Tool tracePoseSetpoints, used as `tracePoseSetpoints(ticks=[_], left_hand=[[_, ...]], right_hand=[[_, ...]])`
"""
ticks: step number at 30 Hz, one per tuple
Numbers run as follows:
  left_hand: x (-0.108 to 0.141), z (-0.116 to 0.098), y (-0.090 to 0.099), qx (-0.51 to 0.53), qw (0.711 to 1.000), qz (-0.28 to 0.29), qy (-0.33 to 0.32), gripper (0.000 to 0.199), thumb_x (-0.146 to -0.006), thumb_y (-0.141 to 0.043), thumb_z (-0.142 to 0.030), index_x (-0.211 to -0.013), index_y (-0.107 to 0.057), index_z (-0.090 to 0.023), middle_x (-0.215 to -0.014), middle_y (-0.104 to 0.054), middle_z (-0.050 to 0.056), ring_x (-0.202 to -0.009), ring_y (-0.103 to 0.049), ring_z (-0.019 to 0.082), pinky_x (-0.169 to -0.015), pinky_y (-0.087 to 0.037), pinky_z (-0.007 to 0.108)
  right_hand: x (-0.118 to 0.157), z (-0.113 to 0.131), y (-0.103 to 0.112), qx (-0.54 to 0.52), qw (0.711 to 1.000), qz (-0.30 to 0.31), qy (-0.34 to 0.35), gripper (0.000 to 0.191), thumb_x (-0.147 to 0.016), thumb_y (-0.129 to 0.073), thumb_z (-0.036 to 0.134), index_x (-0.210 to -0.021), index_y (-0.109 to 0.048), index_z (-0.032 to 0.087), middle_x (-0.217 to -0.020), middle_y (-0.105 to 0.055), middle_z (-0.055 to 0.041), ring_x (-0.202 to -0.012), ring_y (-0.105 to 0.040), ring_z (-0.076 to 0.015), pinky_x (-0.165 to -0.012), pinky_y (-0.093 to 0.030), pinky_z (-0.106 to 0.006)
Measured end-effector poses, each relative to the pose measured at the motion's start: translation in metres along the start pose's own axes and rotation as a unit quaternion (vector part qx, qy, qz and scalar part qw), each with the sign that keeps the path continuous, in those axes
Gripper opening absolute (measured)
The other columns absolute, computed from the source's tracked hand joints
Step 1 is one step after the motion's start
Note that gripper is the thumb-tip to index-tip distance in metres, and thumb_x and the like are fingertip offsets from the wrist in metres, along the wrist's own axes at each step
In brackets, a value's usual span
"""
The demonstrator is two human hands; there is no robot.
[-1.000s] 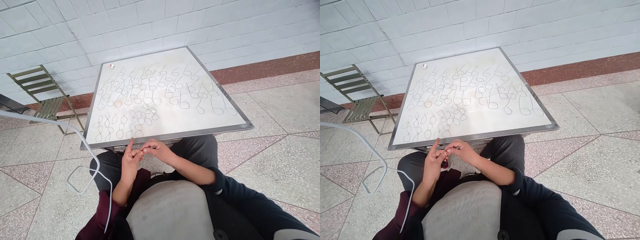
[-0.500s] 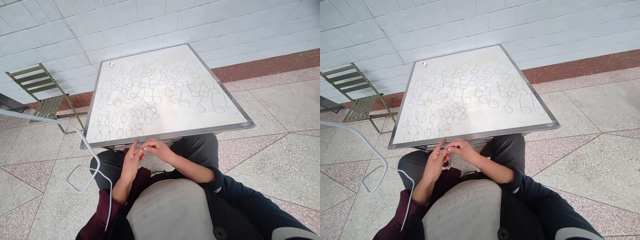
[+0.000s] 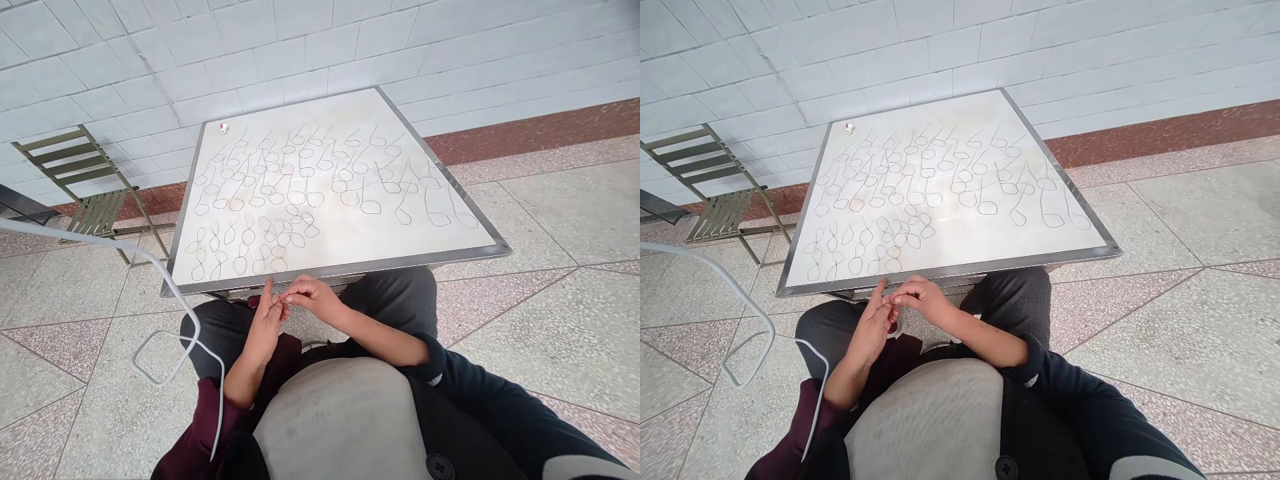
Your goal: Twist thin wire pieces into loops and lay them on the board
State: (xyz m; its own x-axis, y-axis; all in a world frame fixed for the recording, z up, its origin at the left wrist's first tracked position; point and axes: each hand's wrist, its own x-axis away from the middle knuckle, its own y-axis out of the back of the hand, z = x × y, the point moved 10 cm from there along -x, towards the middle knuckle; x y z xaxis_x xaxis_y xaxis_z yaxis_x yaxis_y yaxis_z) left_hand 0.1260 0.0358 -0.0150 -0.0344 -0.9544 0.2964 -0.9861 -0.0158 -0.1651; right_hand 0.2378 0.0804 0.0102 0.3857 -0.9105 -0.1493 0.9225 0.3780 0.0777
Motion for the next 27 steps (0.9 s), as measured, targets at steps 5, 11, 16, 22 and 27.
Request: tracePoseSetpoints(ticks=[5,11,16,22,27], left_hand=[[0.0,-0.001,-0.004,0.029,1.0,0.002,0.011,0.075,-0.087,-0.055,-0.028,-0.151,-0.016,-0.019,-0.088,-0.052,0.001,-0.073,-0.048,0.012,-0.067,-0.039,0.025],[-0.002,-0.003,-0.004,0.051,0.998,-0.012,0.019,0.079,-0.083,-0.058,-0.021,-0.15,-0.018,-0.015,-0.083,-0.052,0.0,-0.07,-0.047,0.011,-0.064,-0.036,0.024],[-0.004,-0.001,0.001,0.029,0.999,-0.018,0.013,0.083,-0.083,-0.059,-0.023,-0.151,-0.013,-0.013,-0.079,-0.055,-0.001,-0.07,-0.05,0.012,-0.062,-0.037,0.024],[-0.005,-0.008,-0.001,0.005,1.0,-0.007,-0.016,0.084,-0.084,-0.061,-0.027,-0.151,-0.013,-0.013,-0.07,-0.056,-0.003,-0.067,-0.052,0.012,-0.063,-0.041,0.025],[-0.001,-0.015,-0.004,-0.002,1.0,0.001,-0.02,0.093,-0.083,-0.063,-0.03,-0.152,-0.004,-0.017,-0.074,-0.06,-0.002,-0.069,-0.057,0.014,-0.067,-0.047,0.028]], right_hand=[[0.0,0.002,-0.002,-0.005,1.0,-0.003,0.006,0.013,-0.085,-0.066,0.032,-0.085,-0.075,0.023,-0.07,-0.061,-0.0016,-0.078,-0.056,-0.0167,-0.076,-0.046,-0.032],[-0.001,-0.006,-0.008,-0.018,1.0,0.005,-0.003,0.017,-0.086,-0.064,0.037,-0.087,-0.074,0.023,-0.078,-0.063,-0.003,-0.081,-0.059,-0.0179,-0.079,-0.047,-0.035],[-0.003,-0.006,-0.005,0.014,1.0,-0.01,0.019,0.016,-0.084,-0.067,0.037,-0.085,-0.075,0.023,-0.08,-0.062,-0.0031,-0.08,-0.059,-0.0173,-0.077,-0.048,-0.034],[-0.002,0.004,-0.003,0.054,0.997,-0.031,0.035,0.013,-0.086,-0.065,0.034,-0.085,-0.073,0.024,-0.075,-0.063,-0.002,-0.08,-0.058,-0.0167,-0.075,-0.045,-0.031],[-0.002,0.002,-0.002,0.046,0.998,-0.033,0.013,0.013,-0.085,-0.066,0.032,-0.08,-0.07,0.021,-0.075,-0.06,-0.0016,-0.076,-0.055,-0.0157,-0.07,-0.043,-0.029]])
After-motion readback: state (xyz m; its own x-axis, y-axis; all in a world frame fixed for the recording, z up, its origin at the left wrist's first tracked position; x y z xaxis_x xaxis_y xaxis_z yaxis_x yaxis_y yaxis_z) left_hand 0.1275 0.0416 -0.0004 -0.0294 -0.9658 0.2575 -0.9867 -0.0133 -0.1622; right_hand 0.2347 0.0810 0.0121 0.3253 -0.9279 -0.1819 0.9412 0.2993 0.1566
